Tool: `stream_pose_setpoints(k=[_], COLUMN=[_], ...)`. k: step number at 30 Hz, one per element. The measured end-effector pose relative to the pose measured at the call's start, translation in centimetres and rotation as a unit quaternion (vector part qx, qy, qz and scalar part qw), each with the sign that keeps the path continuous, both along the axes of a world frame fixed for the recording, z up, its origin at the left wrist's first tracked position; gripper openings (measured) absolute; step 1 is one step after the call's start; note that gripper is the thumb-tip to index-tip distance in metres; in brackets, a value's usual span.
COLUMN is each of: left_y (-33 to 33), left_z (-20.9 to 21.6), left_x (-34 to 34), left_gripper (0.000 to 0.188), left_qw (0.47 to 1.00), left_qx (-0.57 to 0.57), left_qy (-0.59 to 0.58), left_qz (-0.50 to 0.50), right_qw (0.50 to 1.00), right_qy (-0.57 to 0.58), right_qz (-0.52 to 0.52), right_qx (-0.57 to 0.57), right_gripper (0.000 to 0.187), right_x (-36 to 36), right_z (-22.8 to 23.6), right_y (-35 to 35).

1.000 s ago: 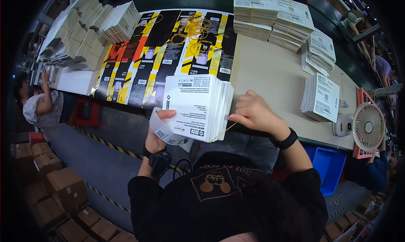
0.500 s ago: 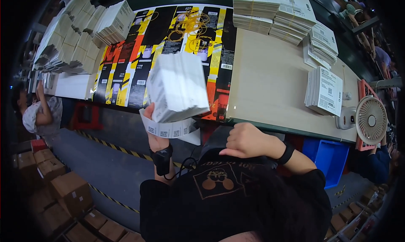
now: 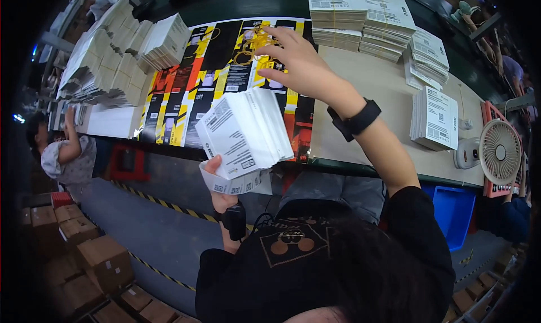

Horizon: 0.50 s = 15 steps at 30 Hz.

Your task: The person removes a rubber band from a stack of labels, spreads them across the table, and peels small stickers from a sheet to apply them onto each label. After applying the stickers, the person gathers the labels back into a stack.

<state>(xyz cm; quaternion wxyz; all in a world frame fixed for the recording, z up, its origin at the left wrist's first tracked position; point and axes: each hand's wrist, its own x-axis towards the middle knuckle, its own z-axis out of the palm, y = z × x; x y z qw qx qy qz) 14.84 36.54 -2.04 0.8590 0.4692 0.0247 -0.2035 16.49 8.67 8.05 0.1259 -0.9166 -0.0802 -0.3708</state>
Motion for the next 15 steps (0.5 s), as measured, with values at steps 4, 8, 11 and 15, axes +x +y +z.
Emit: stream_pose_setpoints(k=[4, 8, 11, 15], left_y=[1.3, 1.0, -1.8, -7.7], left_z=[-1.9, -3.5, -2.7, 2.3], left_x=[0.1, -0.9, -2.1, -5.4], left_gripper=[0.049, 0.047, 0.045, 0.042], left_qw=[0.998, 0.972, 0.94, 0.969], left_qx=[0.016, 0.033, 0.048, 0.019], left_qy=[-0.056, -0.229, -0.331, -0.232], left_qz=[-0.017, -0.047, -0.064, -0.085], right_qw=[0.919, 0.701, 0.566, 0.55], right_qy=[0.166, 0.137, 0.147, 0.048], right_qz=[0.062, 0.081, 0.138, 0.103], right_qx=[0.352, 0.695, 0.8, 0.828], right_gripper=[0.052, 0.06, 0.067, 0.072], right_x=[-3.9, -10.2, -12.9, -12.9], right_z=[-0.9, -4.8, -6.8, -5.7], right_y=[1.9, 5.7, 7.0, 8.8])
